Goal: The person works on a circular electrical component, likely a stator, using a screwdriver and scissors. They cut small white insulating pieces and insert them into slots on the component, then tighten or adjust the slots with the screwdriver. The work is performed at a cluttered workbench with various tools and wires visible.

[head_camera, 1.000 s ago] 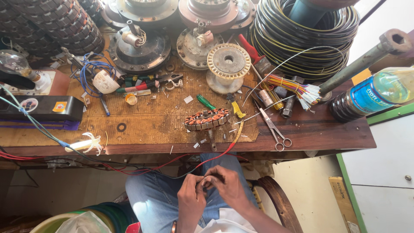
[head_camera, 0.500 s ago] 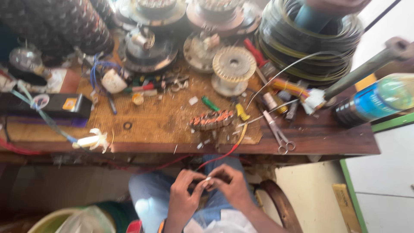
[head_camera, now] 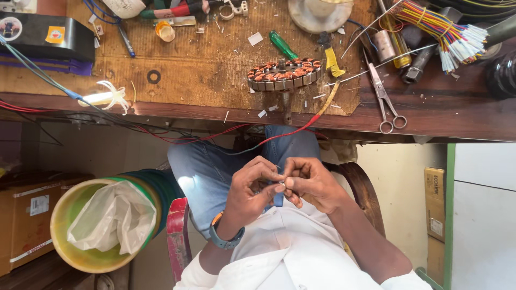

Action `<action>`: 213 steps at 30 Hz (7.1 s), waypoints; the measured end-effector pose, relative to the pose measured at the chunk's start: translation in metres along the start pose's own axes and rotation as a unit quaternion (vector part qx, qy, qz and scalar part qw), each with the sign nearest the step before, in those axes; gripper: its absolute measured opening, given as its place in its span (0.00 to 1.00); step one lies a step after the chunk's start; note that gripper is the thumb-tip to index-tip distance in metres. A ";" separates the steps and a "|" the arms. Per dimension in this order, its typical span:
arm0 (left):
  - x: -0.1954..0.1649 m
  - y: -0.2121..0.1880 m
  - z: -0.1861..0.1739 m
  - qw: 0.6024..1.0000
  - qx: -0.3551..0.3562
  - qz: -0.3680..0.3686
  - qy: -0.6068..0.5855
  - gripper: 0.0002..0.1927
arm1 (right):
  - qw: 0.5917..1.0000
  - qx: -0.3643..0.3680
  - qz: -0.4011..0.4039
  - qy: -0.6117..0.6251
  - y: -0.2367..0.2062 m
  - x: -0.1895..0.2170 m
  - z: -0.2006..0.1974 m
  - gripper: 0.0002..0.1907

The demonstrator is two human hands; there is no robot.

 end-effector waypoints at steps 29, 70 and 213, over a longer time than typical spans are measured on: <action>-0.043 0.168 -0.012 0.939 -0.030 0.200 0.277 0.23 | 0.605 -0.320 -0.582 -0.439 -0.045 0.192 0.043 0.10; -0.042 0.180 -0.029 0.924 0.086 0.201 0.314 0.23 | 0.586 -0.293 -0.471 -0.590 -0.019 0.211 0.083 0.10; -0.036 0.090 -0.028 0.825 -0.173 0.287 0.455 0.19 | 0.587 -0.351 -0.438 -0.583 -0.005 0.150 0.094 0.19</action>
Point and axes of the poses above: each hand's wrist, its own y-axis towards the middle knuckle, its own z-axis out of the palm, x = y × z, the point moved 6 cm from there along y, towards the middle knuckle, and after that the axes turned 15 degrees about z, right-handed, at the moved point
